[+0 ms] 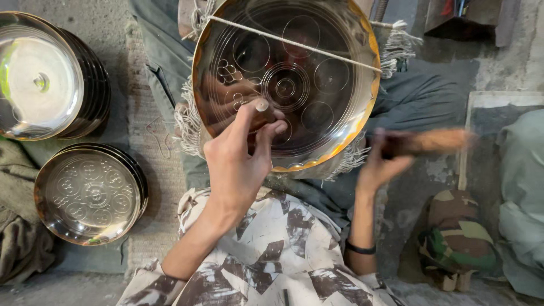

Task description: The person uses a hammer and a small metal punch to create a pattern of indentations on a round metal plate. The plate is held in place by a clamp, and the person repeatedly strikes the punch to form a decorative design.

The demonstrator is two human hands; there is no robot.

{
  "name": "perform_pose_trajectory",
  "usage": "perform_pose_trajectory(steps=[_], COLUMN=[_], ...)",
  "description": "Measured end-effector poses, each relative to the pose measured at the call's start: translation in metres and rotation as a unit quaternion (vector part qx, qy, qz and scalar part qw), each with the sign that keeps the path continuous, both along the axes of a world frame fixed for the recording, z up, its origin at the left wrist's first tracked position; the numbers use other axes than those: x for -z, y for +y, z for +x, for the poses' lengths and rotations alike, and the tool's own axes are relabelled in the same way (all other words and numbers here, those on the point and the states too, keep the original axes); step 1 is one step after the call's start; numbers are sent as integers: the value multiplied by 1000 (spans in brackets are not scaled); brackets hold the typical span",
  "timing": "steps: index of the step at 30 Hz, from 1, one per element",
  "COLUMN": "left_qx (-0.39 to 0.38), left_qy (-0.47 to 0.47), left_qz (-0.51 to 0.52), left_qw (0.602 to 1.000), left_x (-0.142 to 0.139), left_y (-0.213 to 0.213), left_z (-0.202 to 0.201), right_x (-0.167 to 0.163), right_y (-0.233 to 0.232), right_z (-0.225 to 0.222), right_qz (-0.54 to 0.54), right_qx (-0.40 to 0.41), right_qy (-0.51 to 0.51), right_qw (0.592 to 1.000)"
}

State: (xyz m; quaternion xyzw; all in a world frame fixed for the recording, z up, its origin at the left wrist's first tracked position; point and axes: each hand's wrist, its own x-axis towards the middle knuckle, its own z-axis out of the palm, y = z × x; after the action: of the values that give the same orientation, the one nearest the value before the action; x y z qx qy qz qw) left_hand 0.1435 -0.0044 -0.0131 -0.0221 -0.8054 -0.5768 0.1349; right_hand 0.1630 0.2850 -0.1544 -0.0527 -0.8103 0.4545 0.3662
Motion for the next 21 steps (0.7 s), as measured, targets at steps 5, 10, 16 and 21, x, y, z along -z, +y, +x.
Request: perform_pose_trajectory(steps=[5, 10, 16, 21], left_qx=[-28, -44, -44, -41], left_qy=[-6, 8, 17, 27], left_qz=[-19, -35, -53, -63], left_qw=[999, 998, 997, 997], left_x=[-3, 1, 5, 5], left_y=[4, 5, 5, 5], left_z=[4, 6, 6, 5], right_x=[-3, -99, -207, -270], right_y=[13, -12, -46, -91], right_z=[-18, -48, -73, -90], right_qz=[-139, -307, 374, 572], right_qx=[-51, -110, -153, -240], right_qy=[-89, -67, -16, -59], right_qw=[985, 943, 915, 782])
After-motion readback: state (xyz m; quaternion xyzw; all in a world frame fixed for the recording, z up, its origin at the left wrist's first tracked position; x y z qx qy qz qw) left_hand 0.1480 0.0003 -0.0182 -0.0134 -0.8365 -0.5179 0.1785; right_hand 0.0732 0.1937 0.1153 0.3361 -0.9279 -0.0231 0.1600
